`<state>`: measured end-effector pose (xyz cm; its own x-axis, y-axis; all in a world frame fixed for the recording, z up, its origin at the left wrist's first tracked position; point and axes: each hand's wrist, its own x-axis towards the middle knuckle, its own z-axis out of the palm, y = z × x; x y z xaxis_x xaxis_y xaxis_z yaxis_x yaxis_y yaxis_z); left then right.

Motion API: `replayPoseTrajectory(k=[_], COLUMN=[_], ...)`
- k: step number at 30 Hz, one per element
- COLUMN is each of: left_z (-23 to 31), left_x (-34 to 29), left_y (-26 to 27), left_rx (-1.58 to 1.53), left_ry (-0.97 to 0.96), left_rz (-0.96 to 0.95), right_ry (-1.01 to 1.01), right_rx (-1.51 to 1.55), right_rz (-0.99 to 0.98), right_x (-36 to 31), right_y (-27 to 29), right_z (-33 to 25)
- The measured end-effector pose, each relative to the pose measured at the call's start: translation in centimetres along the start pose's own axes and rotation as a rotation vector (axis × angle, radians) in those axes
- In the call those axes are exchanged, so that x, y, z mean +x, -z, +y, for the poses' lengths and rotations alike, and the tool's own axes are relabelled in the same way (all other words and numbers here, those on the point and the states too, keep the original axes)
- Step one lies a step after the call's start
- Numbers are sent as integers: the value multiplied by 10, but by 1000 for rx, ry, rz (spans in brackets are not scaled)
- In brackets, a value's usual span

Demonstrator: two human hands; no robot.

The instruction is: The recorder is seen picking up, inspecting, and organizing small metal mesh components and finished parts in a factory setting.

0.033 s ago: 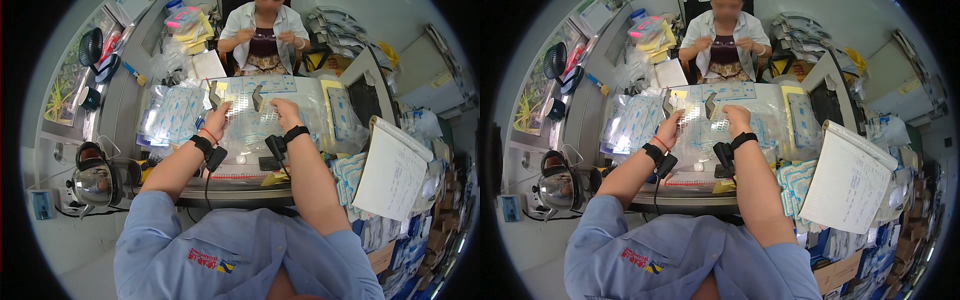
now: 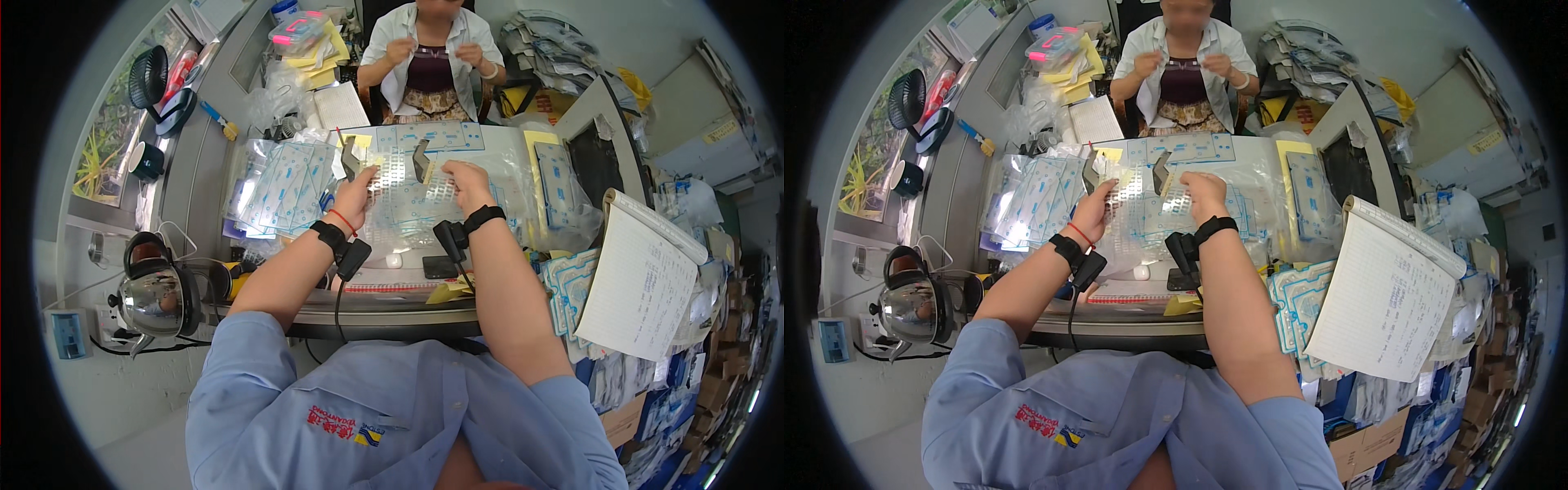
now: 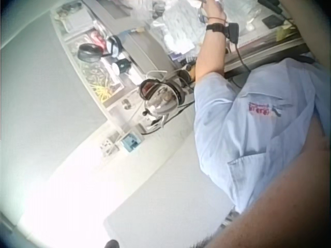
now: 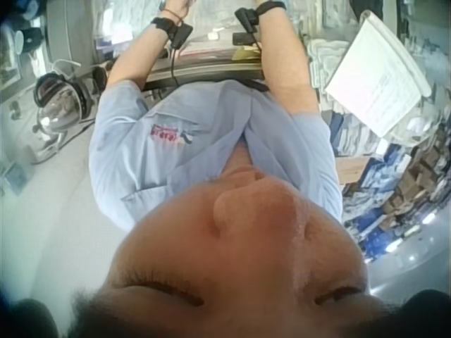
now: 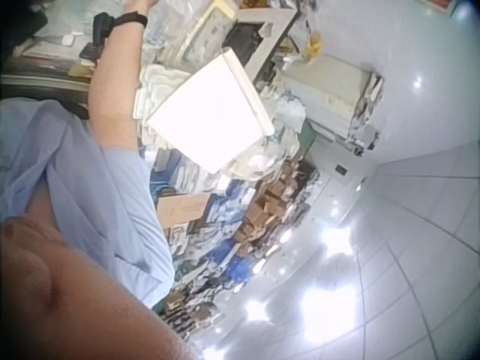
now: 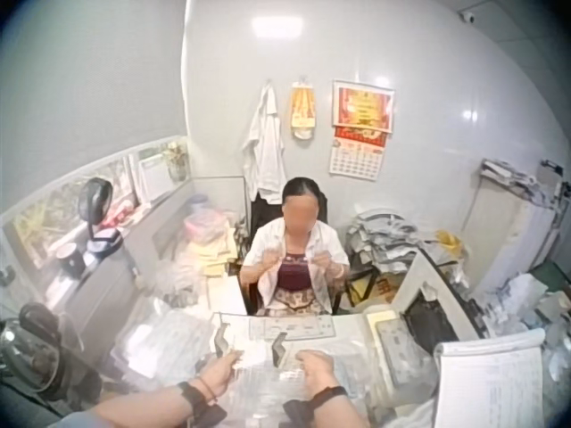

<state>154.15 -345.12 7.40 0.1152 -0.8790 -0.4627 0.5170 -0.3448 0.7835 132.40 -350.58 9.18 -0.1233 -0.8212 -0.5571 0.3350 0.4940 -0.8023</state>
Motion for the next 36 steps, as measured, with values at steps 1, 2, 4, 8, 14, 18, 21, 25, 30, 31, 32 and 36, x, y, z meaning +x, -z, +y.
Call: replayPoseTrajectory(k=[1,2,4,8,14,18,21,25,30,31,32,36], left_z=[0,1,-5,-17,-19,-24,-10,-15,-15,-17,-19,-29], left_x=[0,0,7,23,28,46,29,58,66,69,72,81], left_y=[0,1,9,21,28,29,-11,0,-11,-8,-6,0], left_rx=[1,-1,-1,23,59,72,41,7,40,32,25,22], left_ry=[0,19,38,137,218,168,174,118,93,98,104,107], left_rz=[0,-3,-9,82,120,108,63,79,126,118,111,109], right_ry=[0,-10,-18,-12,5,5,-10,-41,-43,-43,-49,-66], right_rx=[1,0,3,-85,-103,-92,-107,-83,-101,-101,-76,-129], right_rz=[0,3,9,-2,-27,-35,-8,-50,19,16,14,17], right_x=[-1,-1,-1,6,14,16,16,11,22,24,27,23], right_y=[0,0,2,6,13,12,19,13,25,25,25,21], right_z=[-1,-1,-2,0,7,9,5,4,7,8,9,7])
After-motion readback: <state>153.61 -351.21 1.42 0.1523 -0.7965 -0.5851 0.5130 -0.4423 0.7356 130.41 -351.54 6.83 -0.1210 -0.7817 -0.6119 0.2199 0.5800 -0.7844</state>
